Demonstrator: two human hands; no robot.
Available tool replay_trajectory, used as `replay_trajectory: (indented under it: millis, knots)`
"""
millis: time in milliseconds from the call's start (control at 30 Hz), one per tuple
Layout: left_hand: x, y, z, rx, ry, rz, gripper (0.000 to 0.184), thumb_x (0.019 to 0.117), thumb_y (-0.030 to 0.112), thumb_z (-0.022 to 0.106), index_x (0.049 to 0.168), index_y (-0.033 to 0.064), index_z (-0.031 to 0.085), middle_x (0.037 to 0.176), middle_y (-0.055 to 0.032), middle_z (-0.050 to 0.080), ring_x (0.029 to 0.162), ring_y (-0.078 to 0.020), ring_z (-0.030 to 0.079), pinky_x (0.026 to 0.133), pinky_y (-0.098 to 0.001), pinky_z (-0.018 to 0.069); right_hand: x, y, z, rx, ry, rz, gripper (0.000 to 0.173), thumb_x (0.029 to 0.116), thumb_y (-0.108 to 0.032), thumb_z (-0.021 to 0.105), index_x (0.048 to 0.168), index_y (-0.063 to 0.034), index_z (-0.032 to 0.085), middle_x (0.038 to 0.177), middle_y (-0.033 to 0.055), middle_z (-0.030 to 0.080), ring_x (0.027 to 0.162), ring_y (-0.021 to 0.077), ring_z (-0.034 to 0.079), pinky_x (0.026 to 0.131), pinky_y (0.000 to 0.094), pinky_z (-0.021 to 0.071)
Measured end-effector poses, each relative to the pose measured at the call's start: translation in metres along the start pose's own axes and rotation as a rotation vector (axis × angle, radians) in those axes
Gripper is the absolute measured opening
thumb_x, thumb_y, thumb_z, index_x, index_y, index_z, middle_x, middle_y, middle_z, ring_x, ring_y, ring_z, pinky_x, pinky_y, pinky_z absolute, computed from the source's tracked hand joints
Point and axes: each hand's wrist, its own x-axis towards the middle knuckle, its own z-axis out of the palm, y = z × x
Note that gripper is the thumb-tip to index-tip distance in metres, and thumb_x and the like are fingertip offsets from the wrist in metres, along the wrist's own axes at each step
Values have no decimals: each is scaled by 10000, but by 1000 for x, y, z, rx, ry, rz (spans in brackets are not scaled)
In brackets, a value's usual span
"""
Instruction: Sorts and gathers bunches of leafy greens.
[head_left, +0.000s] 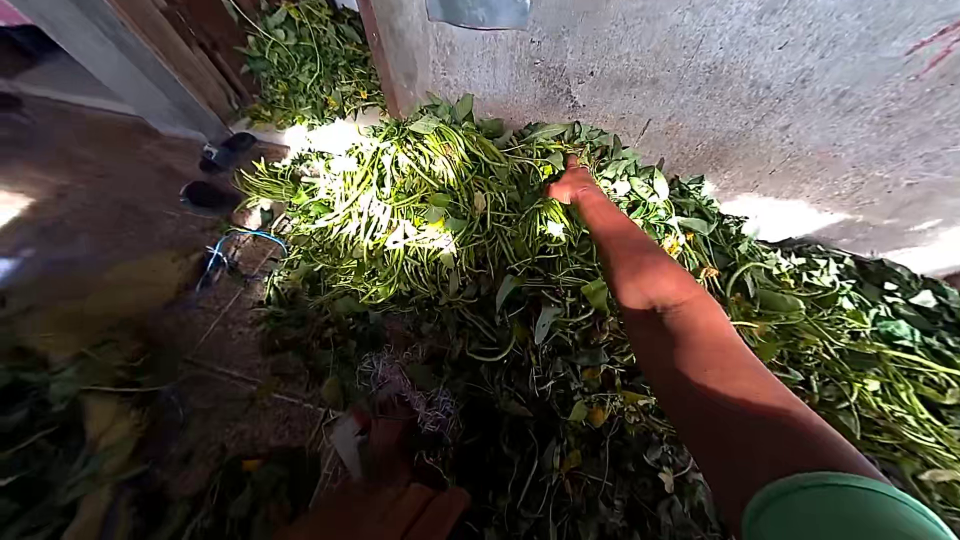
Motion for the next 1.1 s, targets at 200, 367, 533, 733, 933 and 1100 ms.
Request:
replay_trajectory:
  millis: [200, 367, 533, 733, 933, 1100]
  knots:
    - [-2, -1, -5, 2, -42, -34, 484, 1068, 359, 533, 1377, -8, 600, 1266, -243, 669, 1177, -414, 652, 1018, -540, 504, 20, 9, 5, -48, 29, 7, 976, 912, -400, 736, 1642, -107, 159, 1489, 349, 447, 1342, 516, 493, 1053, 677, 422]
    - [-7, -2, -3, -48, 32, -16, 457, 1044, 312, 585, 1335, -38, 619, 1188, -268, 688, 1127, -429, 671, 984, -535, 523, 34, 27, 2, 72, -24, -34, 803, 937, -233, 706, 1589, -52, 275, 1429, 333, 515, 1335, 491, 510, 1065, 677, 408]
    - [-7, -8, -4, -63, 34, -32, 458, 1028, 293, 610, 1329, -53, 620, 1190, -281, 684, 1143, -446, 661, 994, -537, 514, 38, 12, 4, 52, -17, 67, 969, 917, -375, 749, 1569, 83, 199, 1484, 353, 441, 1388, 469, 461, 1114, 620, 391]
    - [-7, -5, -8, -42, 38, -44, 449, 1024, 290, 619, 1326, -41, 626, 1187, -263, 691, 1132, -428, 671, 980, -518, 525, 30, 7, 43, 16, 182, 70, 769, 950, -246, 669, 1592, -52, 294, 1425, 333, 526, 1313, 516, 526, 1015, 685, 451]
    - [-20, -6, -7, 3, 104, -37, 475, 1046, 396, 567, 1324, 16, 628, 1109, -215, 706, 1036, -397, 696, 873, -521, 571, -5, 14, -16, -61, 97, -18, 634, 968, -234, 651, 1493, 41, 427, 1417, 351, 521, 1341, 520, 496, 1053, 712, 401]
    - [-16, -6, -9, -25, 87, -52, 511, 1045, 392, 567, 1324, -32, 622, 1177, -250, 687, 1089, -430, 675, 938, -548, 541, -32, 34, 34, 111, 276, -6, 599, 1005, -156, 564, 1529, 32, 341, 1352, 389, 537, 1244, 554, 562, 989, 697, 469]
